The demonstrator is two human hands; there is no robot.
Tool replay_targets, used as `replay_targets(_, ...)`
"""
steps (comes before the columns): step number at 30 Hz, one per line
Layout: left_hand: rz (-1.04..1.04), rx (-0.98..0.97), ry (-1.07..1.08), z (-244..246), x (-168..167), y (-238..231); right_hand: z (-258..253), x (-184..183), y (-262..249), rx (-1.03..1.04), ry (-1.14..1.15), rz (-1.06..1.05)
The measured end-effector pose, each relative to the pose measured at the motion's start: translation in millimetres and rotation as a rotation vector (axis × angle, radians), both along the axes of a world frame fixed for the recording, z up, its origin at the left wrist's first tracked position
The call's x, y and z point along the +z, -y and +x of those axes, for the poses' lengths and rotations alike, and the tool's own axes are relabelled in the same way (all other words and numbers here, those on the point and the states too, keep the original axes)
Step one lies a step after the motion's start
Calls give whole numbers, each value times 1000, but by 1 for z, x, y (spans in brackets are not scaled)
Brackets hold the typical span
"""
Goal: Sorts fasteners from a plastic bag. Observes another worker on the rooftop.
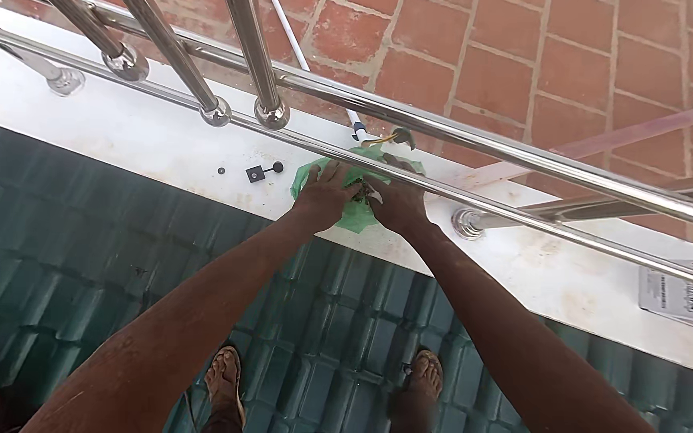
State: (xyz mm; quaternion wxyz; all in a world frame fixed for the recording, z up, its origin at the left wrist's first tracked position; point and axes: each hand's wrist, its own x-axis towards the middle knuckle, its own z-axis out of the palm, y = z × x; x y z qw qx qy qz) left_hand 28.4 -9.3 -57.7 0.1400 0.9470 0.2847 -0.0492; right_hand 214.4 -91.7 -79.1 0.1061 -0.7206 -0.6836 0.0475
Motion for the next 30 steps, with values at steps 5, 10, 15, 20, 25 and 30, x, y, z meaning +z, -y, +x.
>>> replay_targets(5, -165, 162, -89, -9, -25, -13, 12, 14, -19, -178, 166, -540)
replay_targets(10, -255, 165, -21, -12, -18, -15, 9, 28, -25, -206, 147, -616)
replay_targets(15, -121, 0, 483, -6, -29, -5, -4, 13, -12, 62, -179, 65)
replay_targets(20, -182, 168, 211, -9, -45, -8, -2, 10, -20, -37, -154, -449)
replay_targets(25, -282, 220, 3, -18, -36, -11, -3, 11, -26, -54, -66, -558)
replay_targets(30, -242, 188, 53, -6, -10, -11, 2, 21, -25, -195, -340, -325)
